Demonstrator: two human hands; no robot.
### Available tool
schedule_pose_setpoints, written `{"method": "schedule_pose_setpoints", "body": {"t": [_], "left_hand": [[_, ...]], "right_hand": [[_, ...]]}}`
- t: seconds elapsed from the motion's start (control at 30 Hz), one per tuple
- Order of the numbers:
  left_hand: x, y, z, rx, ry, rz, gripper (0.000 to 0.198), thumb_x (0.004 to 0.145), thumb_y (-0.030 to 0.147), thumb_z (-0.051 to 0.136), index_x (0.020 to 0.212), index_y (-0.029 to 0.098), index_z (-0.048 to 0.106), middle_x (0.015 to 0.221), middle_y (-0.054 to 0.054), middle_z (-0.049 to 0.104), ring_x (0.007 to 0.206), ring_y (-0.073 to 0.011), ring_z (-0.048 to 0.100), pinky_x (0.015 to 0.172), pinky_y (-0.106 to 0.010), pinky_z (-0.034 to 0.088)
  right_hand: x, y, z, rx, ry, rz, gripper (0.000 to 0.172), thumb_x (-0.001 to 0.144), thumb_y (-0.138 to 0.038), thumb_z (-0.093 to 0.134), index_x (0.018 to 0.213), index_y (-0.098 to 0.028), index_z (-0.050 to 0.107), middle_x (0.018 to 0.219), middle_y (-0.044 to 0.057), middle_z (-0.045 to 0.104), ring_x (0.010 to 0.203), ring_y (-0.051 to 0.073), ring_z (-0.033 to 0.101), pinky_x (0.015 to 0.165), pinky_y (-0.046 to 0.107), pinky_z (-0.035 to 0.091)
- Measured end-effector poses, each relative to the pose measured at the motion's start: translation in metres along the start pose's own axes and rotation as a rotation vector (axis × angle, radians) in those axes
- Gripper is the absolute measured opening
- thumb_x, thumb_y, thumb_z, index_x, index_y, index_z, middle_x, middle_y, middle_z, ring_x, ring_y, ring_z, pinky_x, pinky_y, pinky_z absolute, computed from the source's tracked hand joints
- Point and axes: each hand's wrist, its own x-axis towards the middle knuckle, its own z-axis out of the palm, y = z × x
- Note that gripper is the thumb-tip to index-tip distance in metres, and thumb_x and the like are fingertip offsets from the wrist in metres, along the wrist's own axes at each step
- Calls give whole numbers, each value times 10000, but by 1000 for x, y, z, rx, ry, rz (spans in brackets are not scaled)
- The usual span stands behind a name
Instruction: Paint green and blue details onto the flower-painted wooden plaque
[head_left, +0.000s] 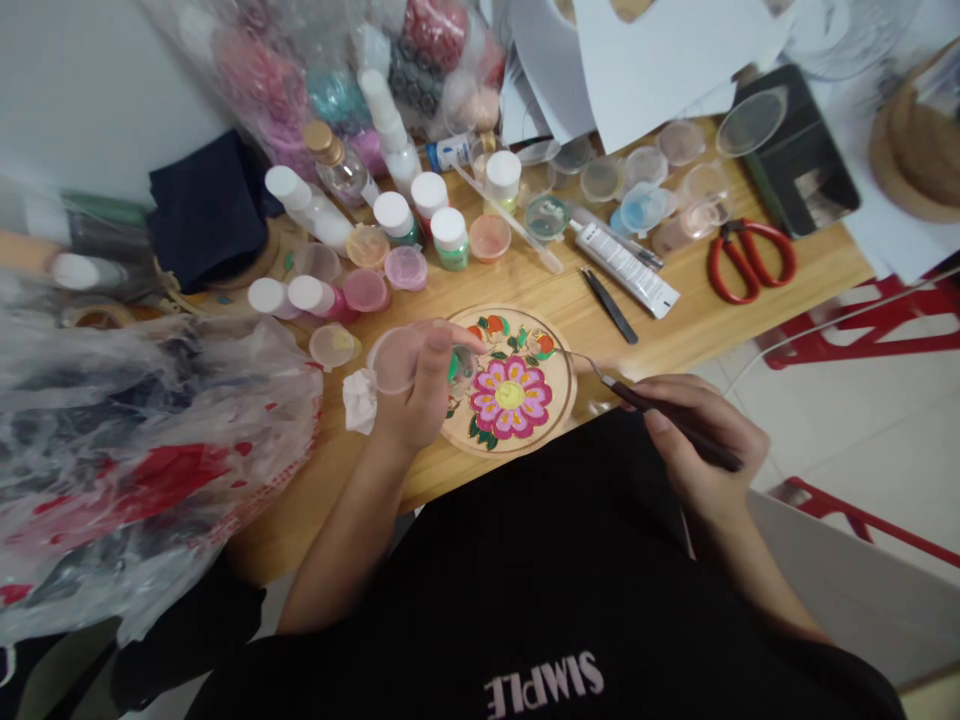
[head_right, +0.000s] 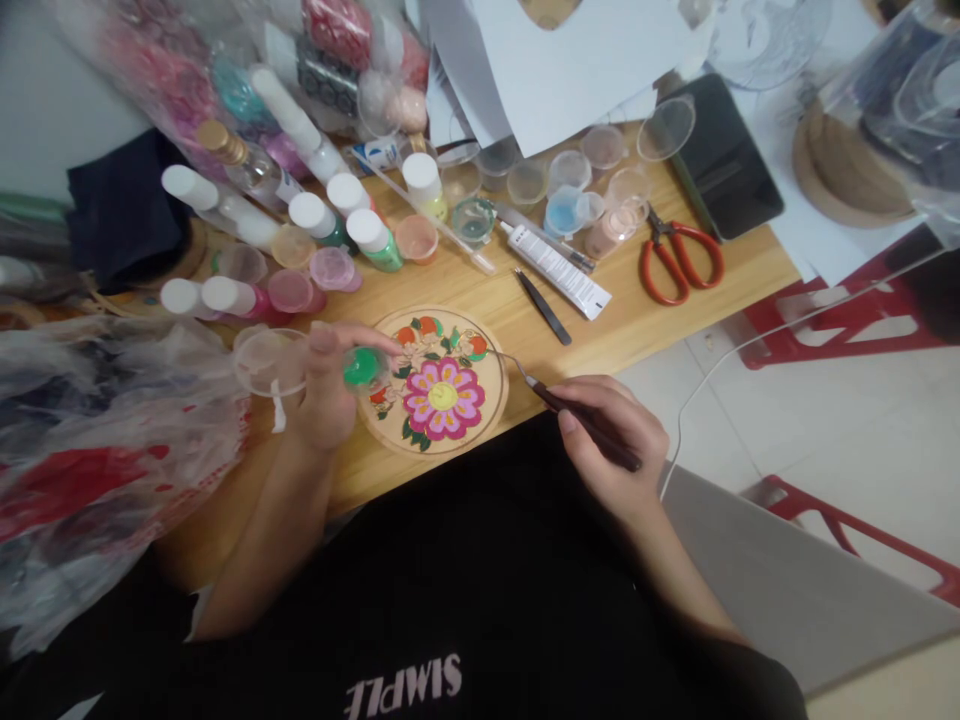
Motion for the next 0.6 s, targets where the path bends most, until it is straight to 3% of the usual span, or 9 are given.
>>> {"method": "schedule_pose_setpoints", "body": {"t": [0.17, 0.6], "left_hand": [[0, 0, 0, 17, -1, 3, 635, 1027, 684, 380, 711, 273, 748, 661, -35, 716, 611, -168, 657, 576, -355, 425], [2, 0, 0, -20, 10, 64, 617, 1056, 614, 395, 710, 248, 753, 552, -9, 631, 541, -131, 635, 516, -301, 402]], "right_hand": [[-1, -1, -1, -40, -22, -30, 186, 897, -211, 732, 1044, -303, 801, 957, 41, 764, 871, 192, 725, 755, 340, 607], [1, 0, -1, -72, -34, -88, 215, 888, -172, 723, 1052, -290, 796, 946, 40, 768, 853, 190, 733, 731, 332, 613]]}}
